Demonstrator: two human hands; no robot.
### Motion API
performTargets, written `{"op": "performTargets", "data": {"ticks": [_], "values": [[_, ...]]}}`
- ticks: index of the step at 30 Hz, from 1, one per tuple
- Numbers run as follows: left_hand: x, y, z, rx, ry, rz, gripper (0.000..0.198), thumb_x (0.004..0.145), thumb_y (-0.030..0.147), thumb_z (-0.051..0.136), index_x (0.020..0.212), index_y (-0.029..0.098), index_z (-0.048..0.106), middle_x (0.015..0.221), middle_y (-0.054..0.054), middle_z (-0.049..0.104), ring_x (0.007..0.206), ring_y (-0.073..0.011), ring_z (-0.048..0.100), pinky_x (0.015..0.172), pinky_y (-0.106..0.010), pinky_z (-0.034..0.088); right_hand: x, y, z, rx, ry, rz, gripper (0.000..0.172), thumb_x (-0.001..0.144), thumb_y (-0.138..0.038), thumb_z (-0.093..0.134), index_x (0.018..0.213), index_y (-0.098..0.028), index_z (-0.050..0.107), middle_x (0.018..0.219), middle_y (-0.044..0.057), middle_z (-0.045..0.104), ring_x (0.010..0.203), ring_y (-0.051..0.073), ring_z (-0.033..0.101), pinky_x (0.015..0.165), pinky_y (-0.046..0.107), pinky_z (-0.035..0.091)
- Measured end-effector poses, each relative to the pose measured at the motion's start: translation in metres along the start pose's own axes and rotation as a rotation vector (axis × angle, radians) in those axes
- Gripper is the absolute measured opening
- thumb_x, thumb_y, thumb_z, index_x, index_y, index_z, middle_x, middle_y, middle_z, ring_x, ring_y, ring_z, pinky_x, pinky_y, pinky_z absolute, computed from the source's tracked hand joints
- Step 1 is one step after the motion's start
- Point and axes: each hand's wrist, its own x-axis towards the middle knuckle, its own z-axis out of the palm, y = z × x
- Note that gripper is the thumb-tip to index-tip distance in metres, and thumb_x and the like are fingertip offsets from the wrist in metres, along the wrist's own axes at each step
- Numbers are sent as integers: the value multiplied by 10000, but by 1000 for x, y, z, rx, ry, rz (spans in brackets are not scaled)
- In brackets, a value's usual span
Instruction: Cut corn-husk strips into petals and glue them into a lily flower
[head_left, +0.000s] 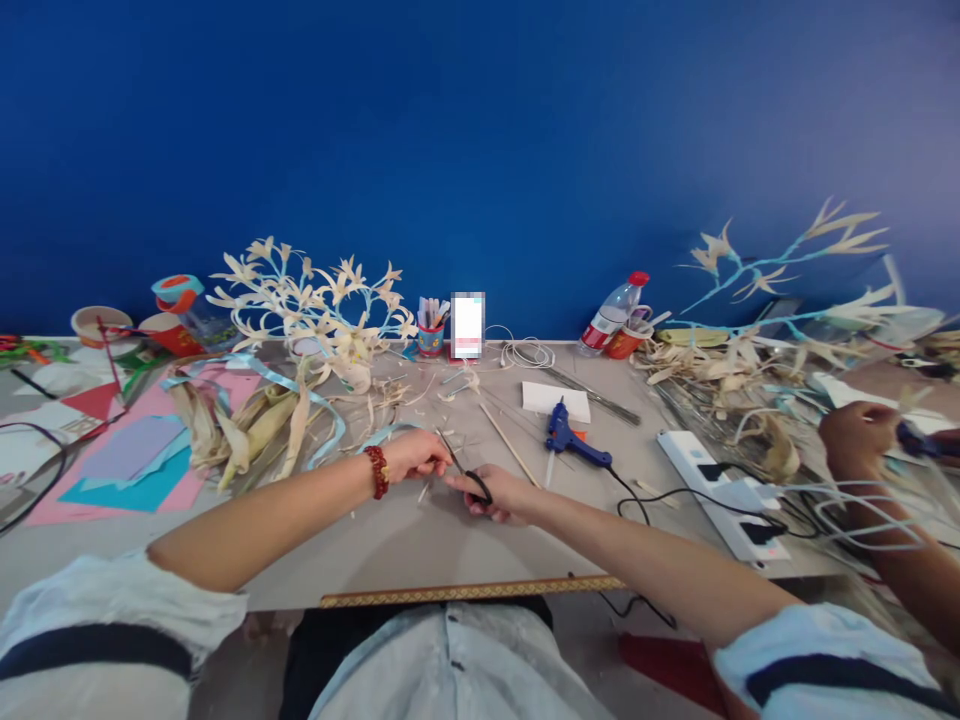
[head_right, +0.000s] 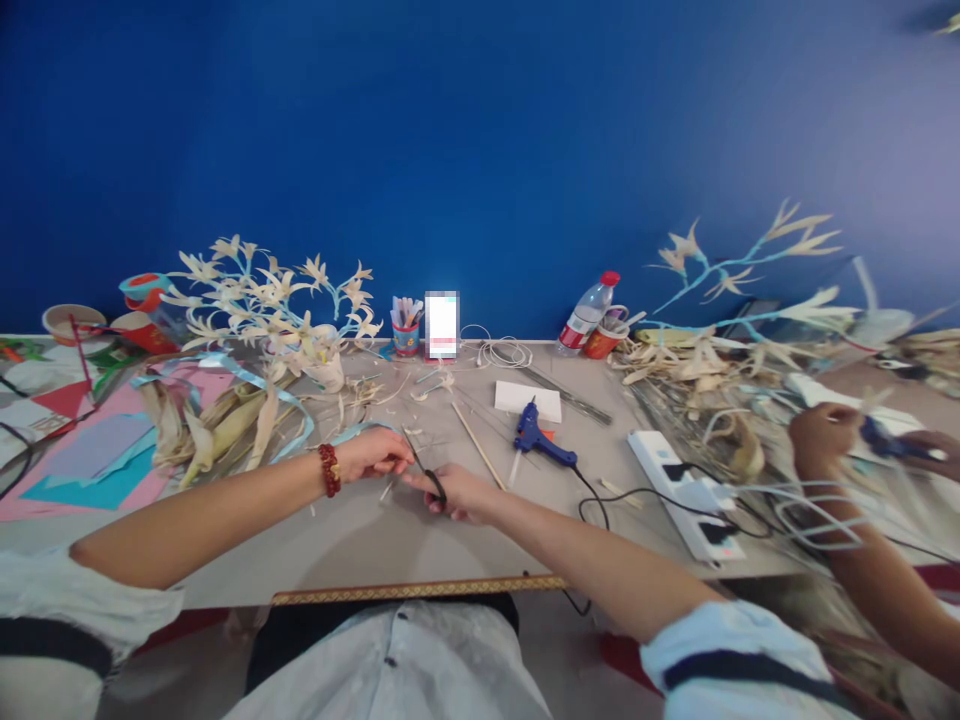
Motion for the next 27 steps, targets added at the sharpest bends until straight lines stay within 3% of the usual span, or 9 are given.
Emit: {"op": "performTargets", "data": {"ticks": [11, 17, 21, 24, 27], "values": [[5, 2, 3, -26, -13, -43, 89, 610, 195, 624, 559, 137, 580, 467, 33, 537, 320, -29, 249, 377, -213, 96, 2, 1, 8, -13, 136, -5, 445, 780, -575, 596, 593, -179, 515, 375, -76, 420, 270, 31, 240, 251, 163, 145], [6, -2, -1, -67, -35, -45, 125, 602, 227, 662, 601, 124, 591, 513, 13, 578, 325, -24, 261, 377, -203, 102, 4, 5, 8, -42, 164, -48, 402, 725, -505, 698, 559, -178, 533, 375, -67, 469, 257, 38, 301, 259, 174, 174], [-3, -5, -1, -100, -25, 53, 192, 626, 282, 681, 674, 137, 564, 587, -18, 635, 346, -35, 315, 377, -202, 116, 0, 7, 5, 22, 132, -124, 406, 708, -534, 695, 597, -168, 559, 403, -51, 501, 287, 43, 290, 285, 177, 156], [-14, -7, 4, -136, 1, 189, 251, 701, 363, 659, 776, 153, 545, 652, -23, 664, 375, -37, 343, 394, -198, 135, -7, 2, 2, 119, 200, -273, 382, 675, -521, 712, 690, -171, 560, 542, -24, 595, 366, 54, 362, 342, 181, 253], [-29, -8, 16, -164, 19, 311, 302, 769, 405, 617, 924, 153, 555, 660, -8, 659, 396, -38, 347, 419, -199, 172, -17, -7, 3, 223, 309, -447, 414, 639, -534, 727, 785, -182, 563, 663, -26, 592, 489, 76, 435, 457, 200, 360]]}}
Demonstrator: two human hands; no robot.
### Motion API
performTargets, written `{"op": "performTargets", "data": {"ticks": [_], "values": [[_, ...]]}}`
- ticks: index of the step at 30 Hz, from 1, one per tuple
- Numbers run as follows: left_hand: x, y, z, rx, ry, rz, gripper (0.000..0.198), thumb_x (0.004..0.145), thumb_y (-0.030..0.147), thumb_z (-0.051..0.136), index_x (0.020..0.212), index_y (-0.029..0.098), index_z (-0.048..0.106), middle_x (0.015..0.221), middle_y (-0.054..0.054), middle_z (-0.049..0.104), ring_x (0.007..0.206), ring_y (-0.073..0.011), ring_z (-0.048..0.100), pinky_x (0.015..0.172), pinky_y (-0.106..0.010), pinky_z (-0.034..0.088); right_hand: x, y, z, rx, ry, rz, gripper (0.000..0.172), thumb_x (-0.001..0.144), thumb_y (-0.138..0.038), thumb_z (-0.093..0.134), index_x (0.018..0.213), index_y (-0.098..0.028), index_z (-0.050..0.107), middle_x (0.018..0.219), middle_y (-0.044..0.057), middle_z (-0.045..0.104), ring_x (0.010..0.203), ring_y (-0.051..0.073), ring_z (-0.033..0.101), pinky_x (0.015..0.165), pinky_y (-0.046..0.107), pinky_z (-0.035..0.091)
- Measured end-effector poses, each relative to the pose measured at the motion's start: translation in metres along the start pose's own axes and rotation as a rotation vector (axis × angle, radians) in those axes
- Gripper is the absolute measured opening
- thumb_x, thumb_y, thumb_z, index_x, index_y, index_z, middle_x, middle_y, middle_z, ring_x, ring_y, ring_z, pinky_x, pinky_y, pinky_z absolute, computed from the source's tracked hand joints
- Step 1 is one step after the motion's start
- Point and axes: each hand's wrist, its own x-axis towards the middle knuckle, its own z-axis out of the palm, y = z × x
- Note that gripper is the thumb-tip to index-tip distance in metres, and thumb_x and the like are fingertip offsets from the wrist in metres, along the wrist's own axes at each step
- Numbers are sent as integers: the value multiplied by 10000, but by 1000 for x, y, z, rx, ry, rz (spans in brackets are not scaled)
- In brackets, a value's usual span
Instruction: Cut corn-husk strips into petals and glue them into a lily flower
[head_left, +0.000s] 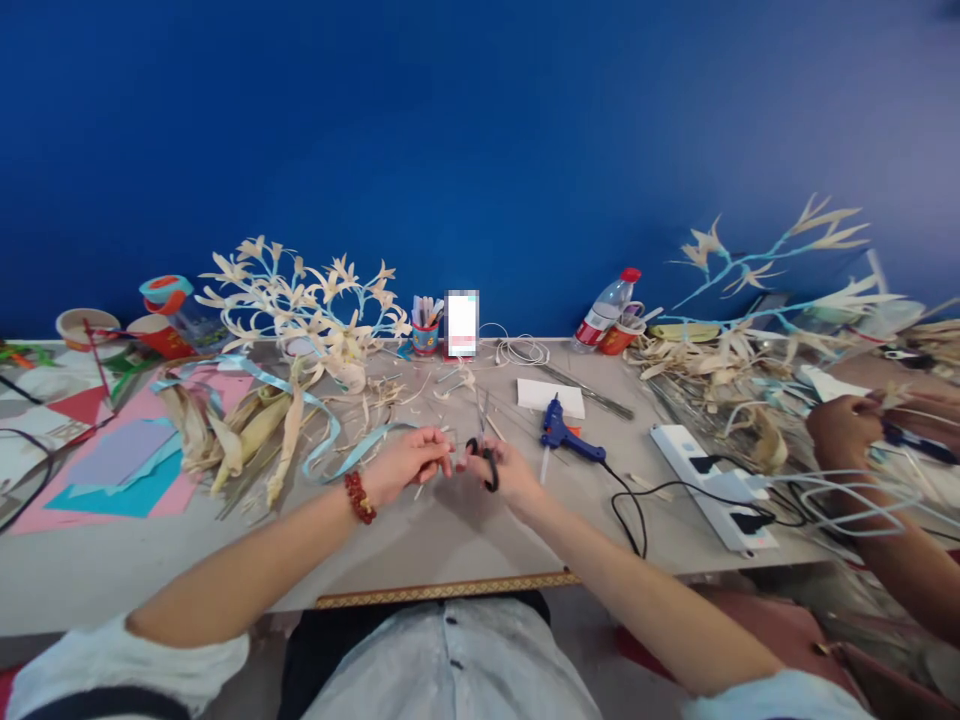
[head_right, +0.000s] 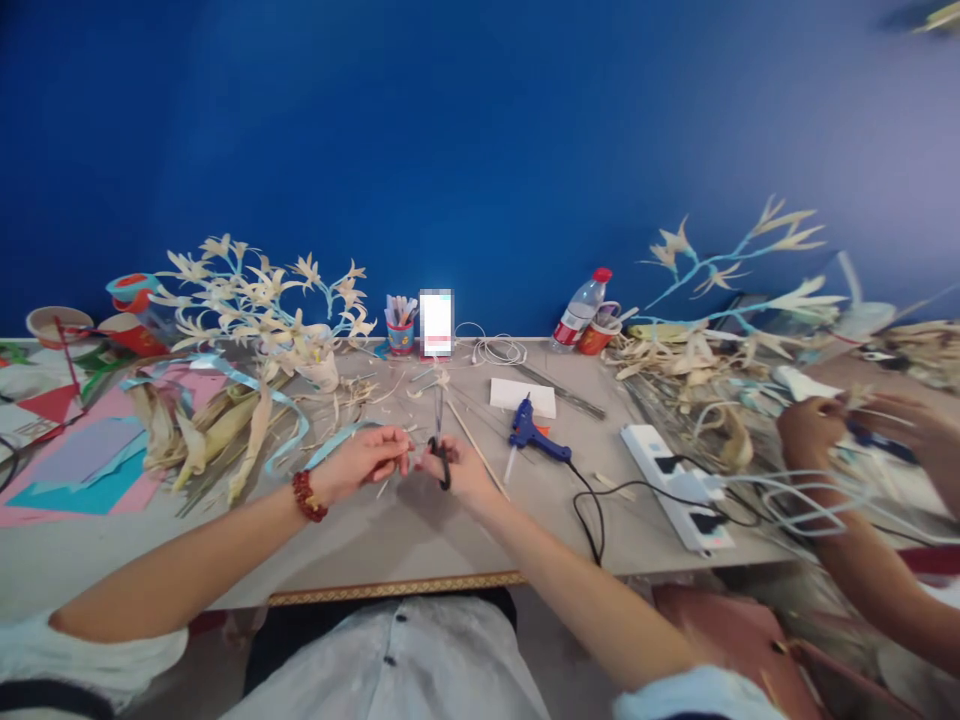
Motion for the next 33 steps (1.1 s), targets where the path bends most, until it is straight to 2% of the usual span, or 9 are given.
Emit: {"op": "performTargets", "data": {"ticks": [3, 6, 10, 17, 20, 24, 28, 31, 33], "values": [[-15, 3, 13, -64, -22, 143, 482, 818, 412, 598, 1214, 160, 487, 660, 0, 660, 404, -47, 342, 432, -204, 202, -10, -12, 5, 94, 51, -120, 421, 627, -525, 746, 812, -183, 583, 642, -35, 541, 533, 92, 442, 508, 219, 374], [-27, 6, 20, -136, -78, 165, 617, 828, 407, 612, 1356, 175, 391, 675, -9, 674, 394, -42, 332, 427, -204, 196, -21, -18, 10, 164, 23, -195, 393, 640, -505, 753, 787, -183, 582, 584, -31, 545, 517, 98, 429, 496, 226, 344], [-36, 11, 21, -231, -162, 93, 661, 827, 395, 633, 1393, 182, 366, 660, -11, 665, 370, -31, 313, 408, -197, 166, -29, -21, 13, 173, -47, -163, 389, 675, -526, 717, 767, -188, 547, 525, -22, 545, 477, 103, 420, 462, 229, 311], [-43, 15, 23, -327, -247, 43, 607, 840, 352, 635, 1375, 190, 398, 654, -23, 670, 350, -16, 276, 385, -181, 156, -29, -20, 16, 202, -28, -175, 380, 662, -517, 714, 754, -187, 552, 513, -38, 485, 445, 91, 393, 430, 221, 286], [-46, 18, 25, -346, -235, 21, 592, 826, 335, 659, 1357, 206, 430, 741, -60, 707, 387, -35, 419, 391, -166, 233, -28, -20, 14, 127, 12, -236, 385, 654, -532, 713, 730, -191, 551, 516, -33, 494, 444, 95, 395, 437, 232, 306], [-52, 23, 22, -333, -277, -45, 604, 825, 358, 660, 1364, 242, 412, 912, -114, 733, 680, -181, 687, 579, -263, 493, -24, -23, 7, 66, 11, -260, 376, 637, -515, 723, 710, -190, 547, 535, -30, 507, 461, 101, 419, 451, 235, 337], [-54, 23, 16, -182, -205, 7, 394, 815, 375, 667, 1151, 193, 570, 961, -120, 723, 884, -216, 682, 761, -330, 505, -20, -27, -2, 67, -45, -210, 360, 623, -491, 728, 707, -190, 547, 493, -43, 484, 435, 94, 399, 427, 225, 311], [-53, 22, 13, 12, -123, 110, 217, 782, 353, 693, 866, 158, 649, 846, -47, 680, 750, -131, 611, 675, -235, 450, -17, -31, -4, 112, -56, -171, 343, 606, -468, 729, 683, -190, 543, 466, -53, 464, 412, 86, 374, 412, 221, 288], [-52, 22, 12, 99, -102, 123, 207, 768, 354, 697, 790, 155, 646, 713, 6, 604, 606, -88, 514, 567, -210, 385, -16, -32, -2, 148, -77, -167, 331, 602, -448, 734, 671, -187, 542, 458, -57, 463, 401, 79, 362, 408, 218, 279]]}}
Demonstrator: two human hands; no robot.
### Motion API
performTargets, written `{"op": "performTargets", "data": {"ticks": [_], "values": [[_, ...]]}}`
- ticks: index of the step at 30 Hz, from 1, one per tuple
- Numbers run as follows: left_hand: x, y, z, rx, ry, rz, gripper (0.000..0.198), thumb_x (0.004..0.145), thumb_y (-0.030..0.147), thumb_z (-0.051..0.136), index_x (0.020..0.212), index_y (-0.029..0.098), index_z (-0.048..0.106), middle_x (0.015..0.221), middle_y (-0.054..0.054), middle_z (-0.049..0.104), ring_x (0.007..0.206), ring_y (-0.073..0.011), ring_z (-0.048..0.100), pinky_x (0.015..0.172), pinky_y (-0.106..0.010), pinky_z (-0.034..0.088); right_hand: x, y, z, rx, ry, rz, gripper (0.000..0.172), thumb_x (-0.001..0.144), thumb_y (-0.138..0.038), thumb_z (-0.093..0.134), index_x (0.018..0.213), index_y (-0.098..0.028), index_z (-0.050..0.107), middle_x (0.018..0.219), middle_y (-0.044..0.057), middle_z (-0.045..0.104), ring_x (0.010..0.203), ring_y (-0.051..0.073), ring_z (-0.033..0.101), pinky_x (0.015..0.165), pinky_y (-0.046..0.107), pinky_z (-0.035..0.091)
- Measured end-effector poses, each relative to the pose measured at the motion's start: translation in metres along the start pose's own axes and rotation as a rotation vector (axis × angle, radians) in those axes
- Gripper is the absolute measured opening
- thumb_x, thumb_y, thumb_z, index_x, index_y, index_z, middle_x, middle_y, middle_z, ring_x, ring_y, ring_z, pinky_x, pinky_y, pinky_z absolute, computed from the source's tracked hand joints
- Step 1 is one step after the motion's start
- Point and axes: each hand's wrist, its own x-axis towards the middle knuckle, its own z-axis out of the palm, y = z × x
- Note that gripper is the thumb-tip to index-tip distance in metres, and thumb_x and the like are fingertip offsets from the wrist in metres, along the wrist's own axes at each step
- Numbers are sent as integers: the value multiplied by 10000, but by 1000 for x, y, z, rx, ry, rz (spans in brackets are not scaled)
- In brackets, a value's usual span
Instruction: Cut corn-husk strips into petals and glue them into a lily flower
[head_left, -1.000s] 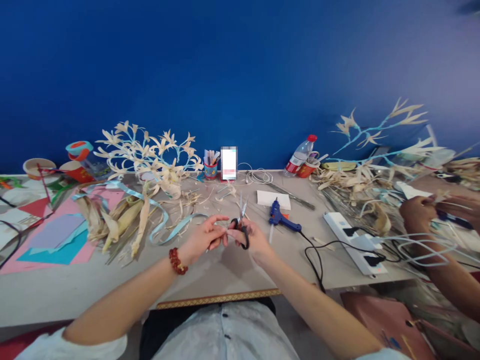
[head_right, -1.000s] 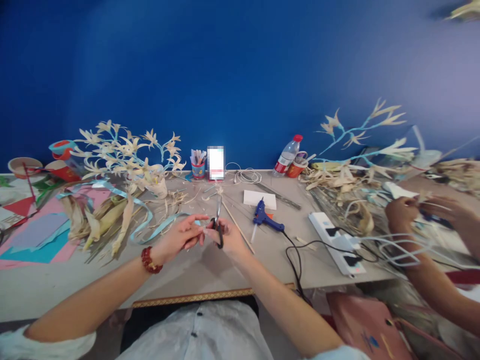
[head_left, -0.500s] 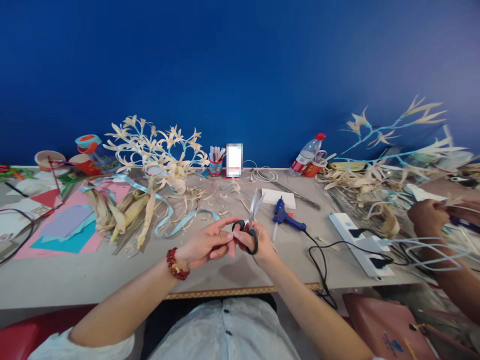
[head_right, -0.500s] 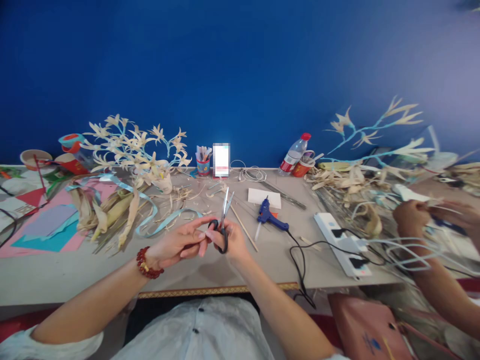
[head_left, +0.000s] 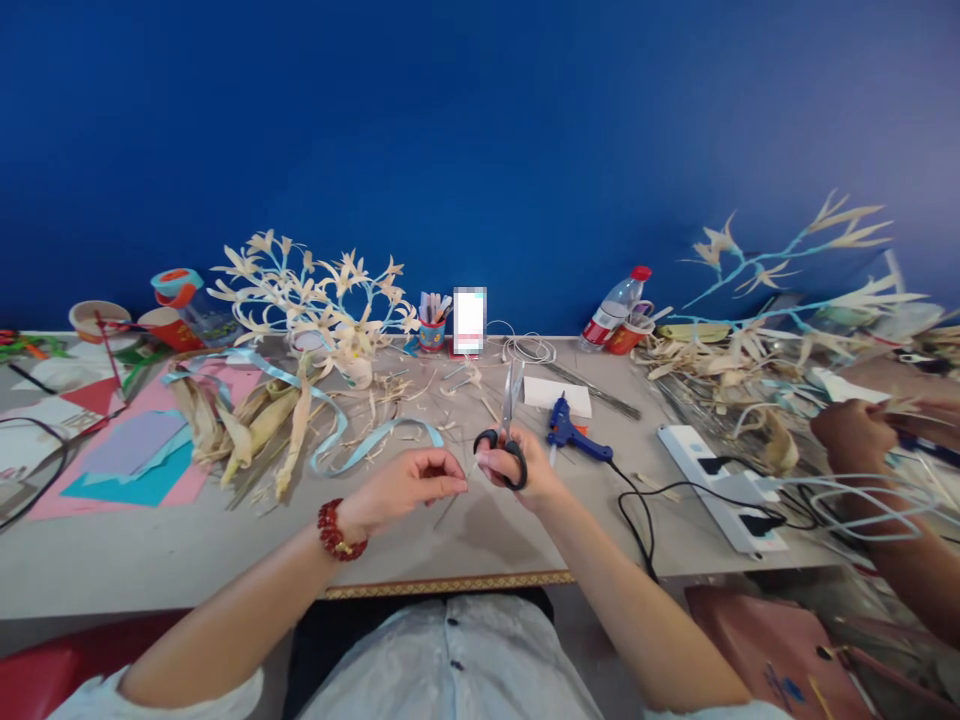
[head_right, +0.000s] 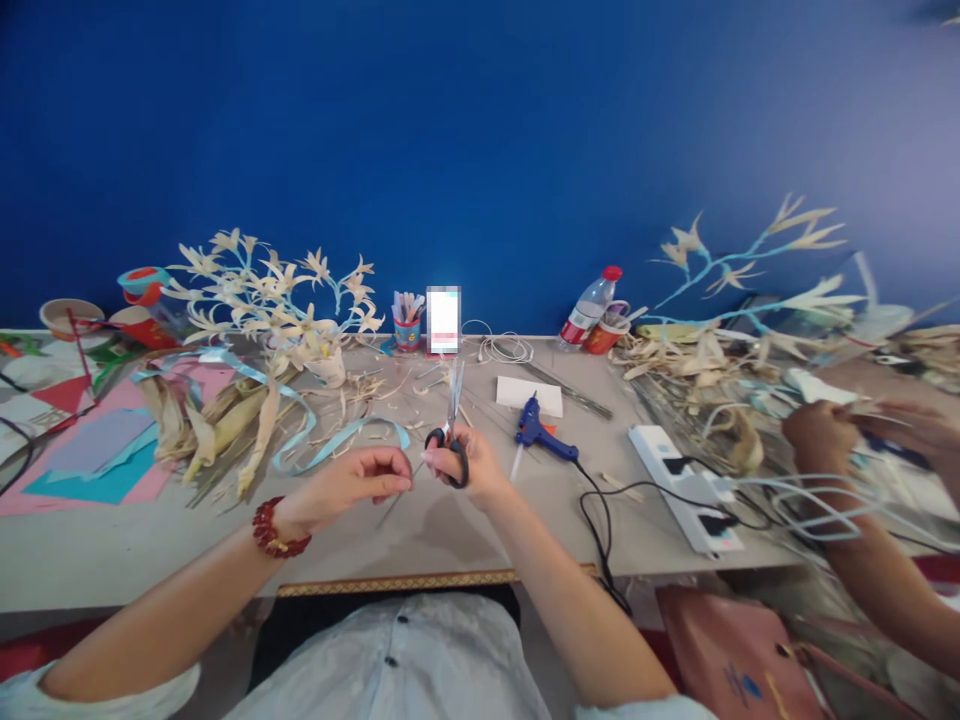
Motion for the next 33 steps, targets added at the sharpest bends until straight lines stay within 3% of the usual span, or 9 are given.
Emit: {"op": "performTargets", "data": {"ticks": [5, 11, 15, 20, 24, 26, 29, 31, 33], "values": [[0, 1, 7, -11, 44, -15, 228, 755, 367, 696, 746, 159, 603, 616, 37, 530, 538, -81, 454, 526, -214, 341, 3, 0, 2, 33, -34, -53, 301, 662, -426, 725, 697, -173, 566, 507, -37, 520, 420, 76, 384, 423, 215, 281], [2, -7, 18, -172, 316, 94, 174, 776, 307, 682, 720, 164, 600, 618, 30, 548, 585, -93, 476, 598, -221, 390, -16, 9, 7, -10, 30, -41, 312, 722, -450, 700, 830, -166, 629, 703, 26, 653, 475, 88, 448, 454, 217, 349], [5, -18, 26, -332, 431, 136, 157, 770, 285, 693, 709, 172, 602, 608, 37, 521, 600, -100, 463, 603, -225, 399, -31, 18, 21, -19, -11, -5, 292, 698, -427, 723, 756, -156, 628, 672, 26, 657, 464, 85, 441, 447, 208, 358], [6, -29, 38, -424, 495, 207, 178, 799, 275, 676, 685, 174, 583, 606, 34, 502, 611, -105, 455, 604, -228, 391, -31, 16, 28, -25, 37, -11, 224, 699, -357, 707, 726, -161, 601, 612, 13, 652, 447, 77, 423, 430, 195, 325], [-2, -28, 29, -401, 406, 215, 147, 821, 272, 650, 725, 178, 591, 707, 17, 557, 668, -108, 507, 683, -237, 416, -27, 7, 16, -39, -63, 32, 140, 683, -280, 670, 698, -160, 599, 522, -19, 598, 426, 76, 425, 415, 189, 307], [-7, -18, 16, -275, 310, 208, 125, 856, 308, 602, 868, 189, 639, 834, -17, 612, 757, -137, 559, 747, -267, 439, -25, 2, 7, -54, -163, 77, 120, 679, -259, 661, 697, -158, 601, 501, -30, 586, 407, 69, 413, 400, 184, 292], [-15, 8, -3, 174, 223, 276, 228, 877, 335, 572, 1053, 217, 655, 1058, -60, 648, 976, -193, 578, 860, -296, 425, -21, -6, -2, -104, -328, 147, 97, 676, -236, 655, 698, -154, 606, 496, -37, 595, 387, 59, 395, 384, 176, 268], [-18, 24, -10, 516, 74, 270, 214, 843, 349, 618, 997, 225, 699, 1024, -52, 680, 972, -204, 584, 797, -267, 424, -16, -10, -4, -165, -392, 168, 78, 675, -222, 642, 687, -149, 616, 503, -37, 601, 393, 56, 402, 387, 173, 265], [-17, 33, -12, 688, -70, 220, 182, 850, 327, 599, 944, 232, 721, 908, -30, 715, 856, -184, 609, 682, -245, 409, -11, -13, -3, -230, -410, 169, 65, 673, -210, 631, 670, -146, 624, 505, -40, 596, 404, 55, 406, 389, 170, 259]]}}
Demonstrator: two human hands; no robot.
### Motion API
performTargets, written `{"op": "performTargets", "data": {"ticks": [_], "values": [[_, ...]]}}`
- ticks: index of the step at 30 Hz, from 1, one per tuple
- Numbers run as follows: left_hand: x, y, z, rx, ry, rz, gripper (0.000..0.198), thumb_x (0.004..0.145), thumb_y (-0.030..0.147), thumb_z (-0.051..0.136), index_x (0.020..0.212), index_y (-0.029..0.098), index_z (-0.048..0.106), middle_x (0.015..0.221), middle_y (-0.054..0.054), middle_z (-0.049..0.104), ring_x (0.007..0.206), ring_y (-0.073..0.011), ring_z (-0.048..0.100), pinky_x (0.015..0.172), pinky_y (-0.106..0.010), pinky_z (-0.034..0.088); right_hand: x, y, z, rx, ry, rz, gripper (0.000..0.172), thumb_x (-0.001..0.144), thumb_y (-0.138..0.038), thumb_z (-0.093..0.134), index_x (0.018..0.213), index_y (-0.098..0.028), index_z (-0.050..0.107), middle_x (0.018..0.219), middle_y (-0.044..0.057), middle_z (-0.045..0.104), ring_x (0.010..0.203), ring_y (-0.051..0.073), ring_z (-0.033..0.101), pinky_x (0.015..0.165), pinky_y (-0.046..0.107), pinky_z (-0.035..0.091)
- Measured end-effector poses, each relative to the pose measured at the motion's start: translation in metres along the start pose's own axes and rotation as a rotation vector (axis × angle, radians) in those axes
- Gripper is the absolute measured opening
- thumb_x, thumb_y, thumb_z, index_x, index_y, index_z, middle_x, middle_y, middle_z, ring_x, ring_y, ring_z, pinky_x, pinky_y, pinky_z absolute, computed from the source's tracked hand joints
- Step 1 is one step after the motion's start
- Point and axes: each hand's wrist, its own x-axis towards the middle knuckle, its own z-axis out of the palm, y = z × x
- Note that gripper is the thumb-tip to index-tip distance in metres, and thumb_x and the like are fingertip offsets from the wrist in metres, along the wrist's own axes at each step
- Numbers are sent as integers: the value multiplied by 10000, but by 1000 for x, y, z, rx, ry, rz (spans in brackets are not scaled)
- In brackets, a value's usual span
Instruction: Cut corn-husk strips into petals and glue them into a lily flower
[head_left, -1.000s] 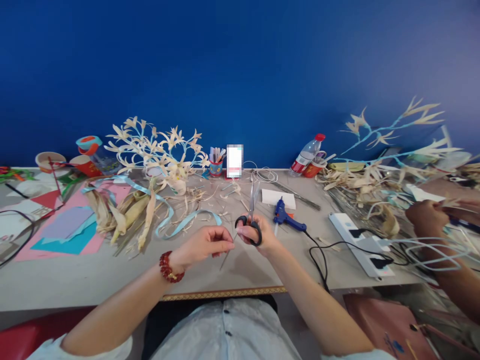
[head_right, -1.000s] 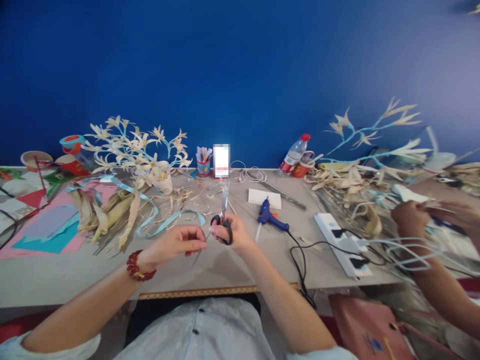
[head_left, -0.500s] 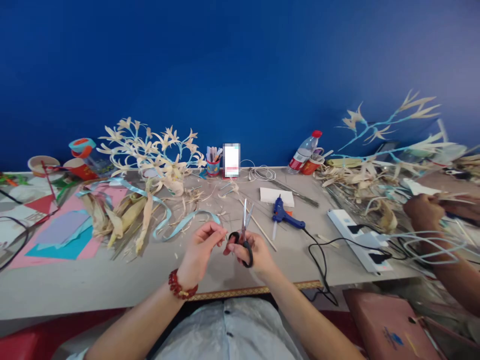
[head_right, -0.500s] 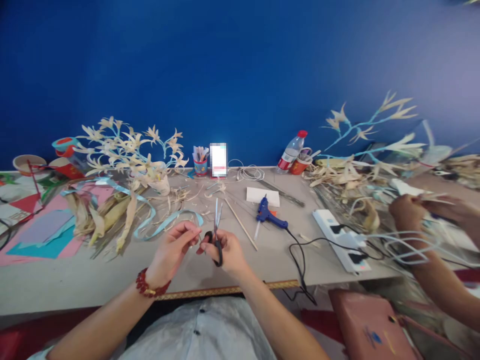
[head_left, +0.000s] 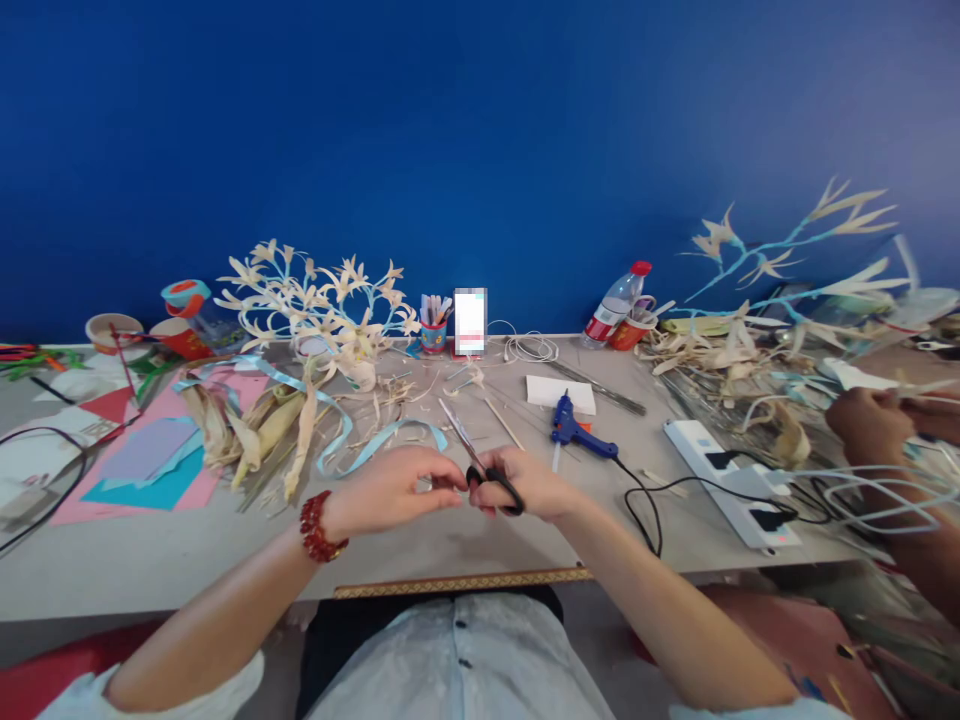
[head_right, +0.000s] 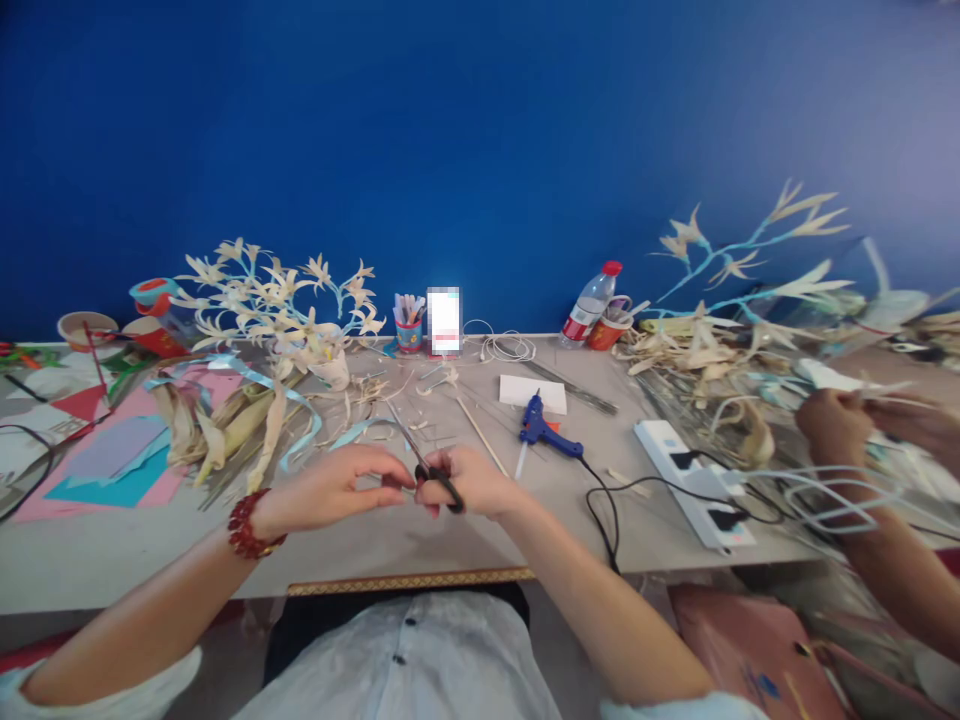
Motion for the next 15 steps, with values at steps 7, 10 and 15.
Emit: {"op": "performTargets", "data": {"ticks": [7, 10, 15], "values": [[12, -15, 15, -407, -35, -182, 132, 846, 265, 565, 799, 183, 657, 642, -12, 701, 589, -128, 572, 571, -238, 364, 6, -1, -6, 14, 164, -27, 211, 713, -351, 689, 714, -150, 624, 567, -21, 606, 421, 58, 395, 387, 178, 278], [14, -25, 19, -767, 59, -269, 108, 826, 279, 604, 809, 173, 616, 646, -26, 703, 648, -137, 607, 634, -244, 402, -2, 16, -6, 195, 343, -81, 432, 770, -581, 603, 746, -150, 608, 609, 1, 599, 400, 56, 361, 388, 196, 301], [19, -33, 22, -938, 127, -309, 112, 799, 260, 642, 813, 156, 603, 656, -45, 705, 688, -151, 635, 705, -277, 435, -18, 49, 9, 153, 295, 12, 534, 780, -681, 543, 763, -150, 596, 588, 10, 585, 406, 67, 351, 392, 204, 295]]}}
